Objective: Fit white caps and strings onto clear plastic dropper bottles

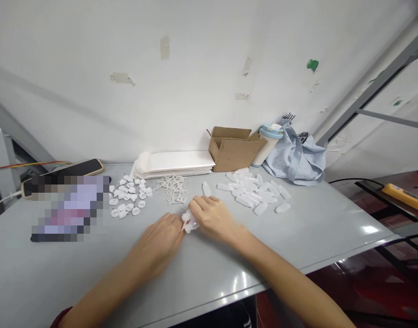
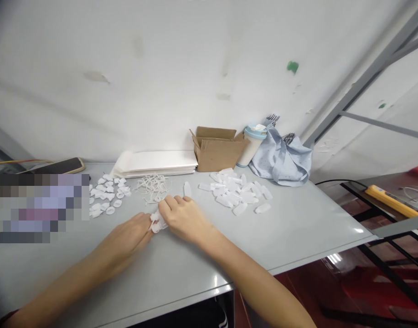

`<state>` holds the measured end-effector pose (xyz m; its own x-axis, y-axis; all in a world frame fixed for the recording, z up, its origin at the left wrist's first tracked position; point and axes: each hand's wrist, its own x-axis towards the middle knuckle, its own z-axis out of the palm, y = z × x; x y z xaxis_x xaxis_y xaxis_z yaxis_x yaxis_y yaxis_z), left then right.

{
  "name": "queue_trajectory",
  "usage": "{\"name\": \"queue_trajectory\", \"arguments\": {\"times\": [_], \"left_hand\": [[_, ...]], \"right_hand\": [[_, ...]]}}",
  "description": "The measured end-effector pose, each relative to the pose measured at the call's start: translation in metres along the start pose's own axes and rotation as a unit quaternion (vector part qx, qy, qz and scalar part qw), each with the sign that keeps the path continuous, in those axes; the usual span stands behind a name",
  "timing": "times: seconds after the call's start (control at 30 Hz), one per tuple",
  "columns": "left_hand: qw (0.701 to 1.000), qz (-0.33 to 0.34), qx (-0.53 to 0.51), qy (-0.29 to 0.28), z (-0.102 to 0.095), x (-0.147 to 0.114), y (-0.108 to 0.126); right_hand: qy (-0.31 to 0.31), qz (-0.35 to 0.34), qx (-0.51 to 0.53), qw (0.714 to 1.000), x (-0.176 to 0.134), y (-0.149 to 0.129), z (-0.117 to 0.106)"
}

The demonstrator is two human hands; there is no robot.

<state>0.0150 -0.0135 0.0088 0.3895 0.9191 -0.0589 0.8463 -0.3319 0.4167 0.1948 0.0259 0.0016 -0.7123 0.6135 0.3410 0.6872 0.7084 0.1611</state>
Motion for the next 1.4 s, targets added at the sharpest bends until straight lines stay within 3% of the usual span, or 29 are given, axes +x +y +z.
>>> {"name": "queue_trajectory", "arguments": {"times": [0.13,0.27,0.33,0.37,0.43,0.5,0.6,0.77,0.97,1.03,1.13,1.2,1.27,1.33,1.37,1.4], "left_hand": [[0.982,0.018,-0.179,-0.064,-0.01,-0.002,0.002],[0.918,-0.002,-0.388,-0.08,-0.025,-0.007,-0.003],[0.9,-0.031,-0.435,-0.025,-0.032,-0.01,-0.008],[0.903,-0.051,-0.425,0.031,-0.035,-0.011,-0.012],[0.924,-0.098,-0.336,0.154,-0.037,-0.009,-0.017],[0.953,-0.136,-0.202,0.182,-0.036,-0.001,-0.021],[0.989,-0.118,-0.068,0.061,-0.035,0.023,-0.021],[0.991,-0.121,-0.041,-0.031,-0.052,0.059,-0.019],[0.996,-0.05,-0.037,0.064,-0.084,0.054,-0.013],[0.997,-0.048,-0.047,0.049,-0.094,0.05,-0.012],[0.996,-0.038,-0.071,-0.034,-0.105,0.045,-0.009],[0.986,-0.008,-0.113,-0.119,-0.102,0.042,-0.003],[0.953,0.028,-0.183,-0.24,-0.088,0.041,0.004],[0.897,0.048,-0.249,-0.362,-0.067,0.043,0.007],[0.886,0.047,-0.272,-0.372,-0.056,0.046,0.006],[0.894,0.035,-0.293,-0.337,-0.047,0.051,0.004]], "right_hand": [[-0.006,0.022,0.065,0.998,-0.004,0.01,-0.007],[0.045,0.056,0.184,0.98,-0.011,0.043,-0.013],[0.104,0.138,0.19,0.966,-0.014,0.065,-0.016],[0.146,0.209,0.179,0.95,-0.016,0.076,-0.017],[0.23,0.341,0.162,0.897,-0.017,0.093,-0.017],[0.26,0.409,0.158,0.861,-0.016,0.098,-0.014],[0.203,0.403,0.187,0.873,-0.012,0.088,-0.004],[0.075,0.345,0.207,0.913,-0.007,0.065,0.012],[0.053,0.306,0.216,0.926,-0.006,0.067,0.014],[0.052,0.311,0.211,0.925,-0.006,0.069,0.014],[0.038,0.337,0.209,0.917,-0.005,0.071,0.014],[0.034,0.347,0.215,0.912,-0.004,0.069,0.014],[0.029,0.353,0.218,0.91,-0.004,0.066,0.015],[0.024,0.364,0.222,0.904,-0.004,0.063,0.016],[0.023,0.371,0.225,0.9,-0.004,0.063,0.017],[0.024,0.38,0.23,0.896,-0.004,0.062,0.018]]}}
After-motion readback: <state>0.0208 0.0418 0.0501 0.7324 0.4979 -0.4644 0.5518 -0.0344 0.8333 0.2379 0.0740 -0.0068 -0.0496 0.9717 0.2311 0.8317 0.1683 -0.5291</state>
